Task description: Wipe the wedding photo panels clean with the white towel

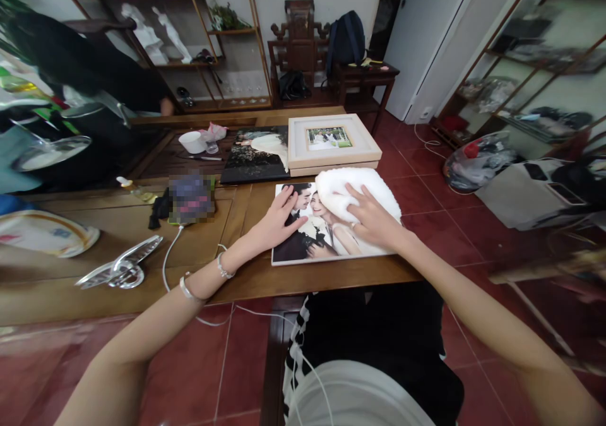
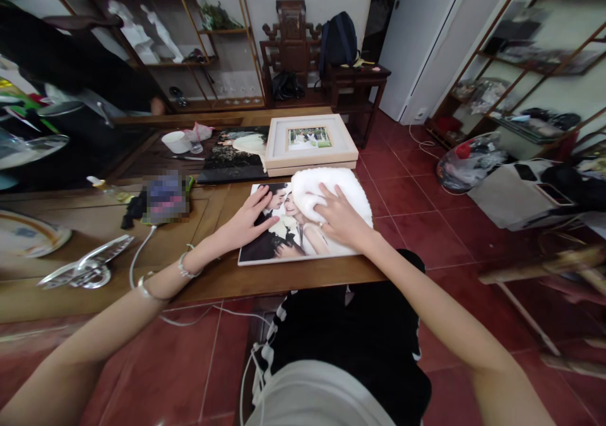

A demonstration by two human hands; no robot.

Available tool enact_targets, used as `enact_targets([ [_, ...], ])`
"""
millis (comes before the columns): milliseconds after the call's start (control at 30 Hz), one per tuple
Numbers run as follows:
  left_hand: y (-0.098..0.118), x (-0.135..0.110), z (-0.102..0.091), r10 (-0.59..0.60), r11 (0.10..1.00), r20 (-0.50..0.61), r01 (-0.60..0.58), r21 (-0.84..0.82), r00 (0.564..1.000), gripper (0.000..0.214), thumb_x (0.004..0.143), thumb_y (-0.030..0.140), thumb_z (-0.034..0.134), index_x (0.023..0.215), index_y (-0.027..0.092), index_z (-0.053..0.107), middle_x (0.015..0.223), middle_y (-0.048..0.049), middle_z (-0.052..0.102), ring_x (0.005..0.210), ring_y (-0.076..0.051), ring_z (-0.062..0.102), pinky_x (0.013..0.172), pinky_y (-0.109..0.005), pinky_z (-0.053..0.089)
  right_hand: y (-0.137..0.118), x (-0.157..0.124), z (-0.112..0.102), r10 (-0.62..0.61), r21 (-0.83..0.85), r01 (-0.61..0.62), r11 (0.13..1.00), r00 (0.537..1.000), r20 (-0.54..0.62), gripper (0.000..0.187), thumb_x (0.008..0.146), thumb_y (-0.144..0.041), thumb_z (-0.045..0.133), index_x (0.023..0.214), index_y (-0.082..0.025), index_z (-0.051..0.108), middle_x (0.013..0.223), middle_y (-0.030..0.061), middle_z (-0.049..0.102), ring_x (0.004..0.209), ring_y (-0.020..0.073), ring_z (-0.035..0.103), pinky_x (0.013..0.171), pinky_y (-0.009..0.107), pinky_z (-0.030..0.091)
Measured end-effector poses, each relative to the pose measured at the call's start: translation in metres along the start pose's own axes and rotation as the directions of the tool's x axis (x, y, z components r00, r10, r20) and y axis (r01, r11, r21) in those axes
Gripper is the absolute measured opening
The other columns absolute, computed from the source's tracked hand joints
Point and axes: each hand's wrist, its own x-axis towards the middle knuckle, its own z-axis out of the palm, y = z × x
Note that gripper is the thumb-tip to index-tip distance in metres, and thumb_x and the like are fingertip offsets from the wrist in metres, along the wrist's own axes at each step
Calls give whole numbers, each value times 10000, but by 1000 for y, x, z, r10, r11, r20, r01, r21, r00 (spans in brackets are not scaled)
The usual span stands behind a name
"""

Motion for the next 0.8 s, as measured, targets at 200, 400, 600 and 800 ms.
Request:
enact_targets([
  [200, 1, 0, 1, -2, 1000, 1, 2, -1, 1000, 716, 926, 565, 395, 1466, 103, 304, 1579, -180, 193, 1466, -286, 147, 1189, -445, 143, -56, -64, -14, -56, 5, 55, 998, 995, 81, 285, 634, 14, 486, 789, -150, 660, 1486, 135, 406, 1431, 381, 170, 1115, 684, 185],
  [400, -5, 3, 5, 31, 999, -19, -31, -17, 999, 589, 984, 442, 266, 1468, 108, 302, 1578, -160, 211, 1464, -282, 154, 1189, -464, 157, -84, -89, -18, -73, 35, 69, 997, 988, 137, 292, 583, -2, 528, 759, -184, 675, 1520, 81, 356, 1439, 359, 158, 1146, 633, 182],
  [600, -8, 3, 3, 57, 998, -20, -57, 2, 998, 602, 972, 444, 305, 1444, 73, 339, 1566, -190, 228, 1462, -284, 166, 1190, -454, 170, -42, -35, -7, -87, 5, 87, 996, 993, 76, 258, 705, -67, 556, 911, -164, 676, 1478, 118, 428, 1428, 349, 224, 1136, 617, 206],
  [800, -3, 7, -3, 80, 996, -17, -81, -32, 997, 593, 973, 451, 314, 1420, 69, 394, 1536, -185, 311, 1449, -261, 221, 1184, -423, 204, -3, 23, 4, -22, -67, 22, 998, 1000, 4, 256, 823, -169, 564, 1054, -114, 660, 1370, 192, 536, 1398, 349, 306, 1123, 583, 245],
])
